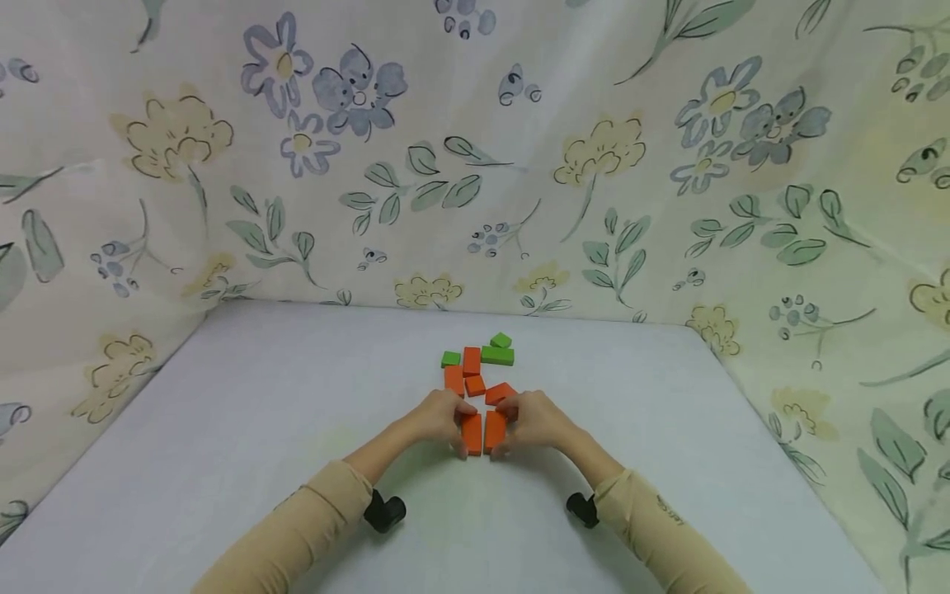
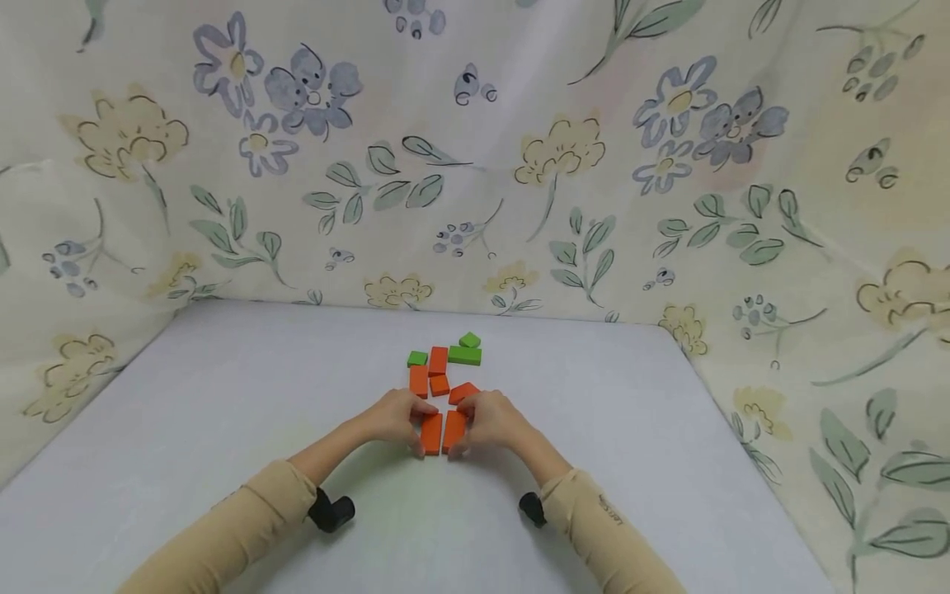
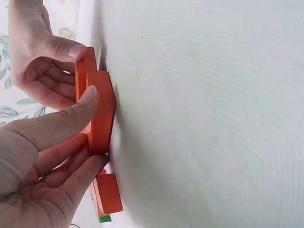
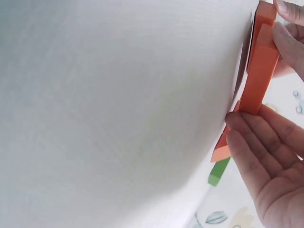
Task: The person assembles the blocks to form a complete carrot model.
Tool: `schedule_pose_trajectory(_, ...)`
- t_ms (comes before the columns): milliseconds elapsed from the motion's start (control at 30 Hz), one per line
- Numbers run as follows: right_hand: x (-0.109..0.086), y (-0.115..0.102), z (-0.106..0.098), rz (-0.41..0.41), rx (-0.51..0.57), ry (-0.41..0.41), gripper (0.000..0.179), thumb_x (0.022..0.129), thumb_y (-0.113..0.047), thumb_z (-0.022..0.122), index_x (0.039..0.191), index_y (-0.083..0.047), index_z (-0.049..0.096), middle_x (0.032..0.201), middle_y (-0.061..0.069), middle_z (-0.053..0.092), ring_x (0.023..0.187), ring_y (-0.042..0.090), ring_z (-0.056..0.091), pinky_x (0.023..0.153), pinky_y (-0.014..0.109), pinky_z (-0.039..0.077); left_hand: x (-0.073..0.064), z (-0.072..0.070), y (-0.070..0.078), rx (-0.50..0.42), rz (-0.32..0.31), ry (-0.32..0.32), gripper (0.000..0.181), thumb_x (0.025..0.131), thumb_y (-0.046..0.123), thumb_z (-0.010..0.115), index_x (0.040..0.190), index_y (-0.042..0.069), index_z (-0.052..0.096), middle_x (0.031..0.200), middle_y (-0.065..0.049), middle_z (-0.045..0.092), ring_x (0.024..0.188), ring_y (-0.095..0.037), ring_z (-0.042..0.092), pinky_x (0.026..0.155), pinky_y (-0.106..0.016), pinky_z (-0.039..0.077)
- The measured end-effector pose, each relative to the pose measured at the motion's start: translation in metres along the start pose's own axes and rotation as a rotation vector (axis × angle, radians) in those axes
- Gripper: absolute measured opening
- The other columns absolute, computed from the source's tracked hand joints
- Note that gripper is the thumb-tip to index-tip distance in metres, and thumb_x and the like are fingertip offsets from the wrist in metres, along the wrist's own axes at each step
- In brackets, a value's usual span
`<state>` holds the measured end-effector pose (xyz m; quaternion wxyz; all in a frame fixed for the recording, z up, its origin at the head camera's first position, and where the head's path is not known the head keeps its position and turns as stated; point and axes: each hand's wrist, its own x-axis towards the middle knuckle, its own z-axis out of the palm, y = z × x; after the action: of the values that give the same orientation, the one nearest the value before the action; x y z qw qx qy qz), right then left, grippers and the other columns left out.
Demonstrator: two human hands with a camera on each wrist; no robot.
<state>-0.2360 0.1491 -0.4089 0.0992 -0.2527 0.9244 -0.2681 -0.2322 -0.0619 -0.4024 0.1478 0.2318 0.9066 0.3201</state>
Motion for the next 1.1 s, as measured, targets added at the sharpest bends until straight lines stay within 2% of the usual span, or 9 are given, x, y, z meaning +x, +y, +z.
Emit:
schedule_pose_trajectory(233, 0.003, -0.006, 0.004, -0.024, 0.014, 0.012, 0.060, 0.063, -0.027, 0.092, 0.111, 0.000, 0.070, 0.093, 0.001, 0.069, 0.079, 0.014, 0.054, 0.072, 0.029, 0.049, 0.000, -0.003, -0.007, -0.014, -0.036, 0.015, 0.059, 0.063, 0.005, 0.090, 0.118, -0.001, 0.069, 0.117, -0.012, 0.067, 0.091, -0.016, 0.050, 0.080, -0.030, 0.045)
schedule_pose_trajectory(333, 0.004, -0.007, 0.005, -0.029, 0.007, 0.008, 0.059, 0.063, -0.027, 0.091, 0.111, -0.001, 0.070, 0.093, 0.002, 0.070, 0.079, 0.013, 0.055, 0.074, 0.030, 0.049, 0.001, -0.002, -0.010, -0.018, -0.030, 0.015, 0.059, 0.063, 0.004, 0.089, 0.118, 0.000, 0.069, 0.118, -0.012, 0.067, 0.089, -0.016, 0.049, 0.076, -0.028, 0.044)
schedule_pose_trajectory(567, 0.007, -0.008, 0.006, -0.023, -0.026, -0.007, 0.059, 0.065, -0.028, 0.091, 0.114, -0.003, 0.070, 0.094, 0.000, 0.069, 0.083, 0.013, 0.056, 0.077, 0.032, 0.050, 0.001, -0.002, -0.011, -0.038, -0.042, 0.010, 0.060, 0.065, 0.005, 0.089, 0.121, 0.000, 0.068, 0.118, -0.012, 0.067, 0.093, -0.017, 0.052, 0.082, -0.033, 0.046)
schedule_pose_trajectory(767, 0.008, -0.010, 0.003, -0.003, -0.030, -0.014, 0.059, 0.065, -0.027, 0.091, 0.115, -0.003, 0.070, 0.092, -0.001, 0.068, 0.083, 0.014, 0.055, 0.077, 0.033, 0.049, 0.002, -0.004, -0.010, -0.032, -0.023, 0.007, 0.061, 0.064, 0.004, 0.089, 0.121, -0.001, 0.067, 0.114, -0.011, 0.068, 0.085, -0.017, 0.049, 0.074, -0.029, 0.044)
schedule_pose_trajectory(900, 0.009, -0.009, 0.003, 0.011, -0.032, -0.015, 0.060, 0.065, -0.027, 0.091, 0.116, -0.003, 0.070, 0.095, 0.000, 0.068, 0.085, 0.015, 0.056, 0.080, 0.035, 0.049, 0.003, -0.005, -0.009, -0.037, -0.044, 0.003, 0.061, 0.065, 0.005, 0.089, 0.122, 0.001, 0.067, 0.113, -0.009, 0.068, 0.085, -0.016, 0.048, 0.073, -0.027, 0.043)
schedule_pose_trajectory(1100, 0.009, -0.009, 0.002, 0.016, -0.029, -0.044, 0.065, 0.066, -0.031, 0.090, 0.120, -0.003, 0.068, 0.103, 0.002, 0.069, 0.091, 0.016, 0.058, 0.083, 0.036, 0.050, 0.003, -0.004, -0.009, -0.041, -0.067, -0.005, 0.062, 0.065, 0.004, 0.089, 0.122, 0.001, 0.067, 0.103, -0.007, 0.067, 0.081, -0.017, 0.046, 0.066, -0.026, 0.039)
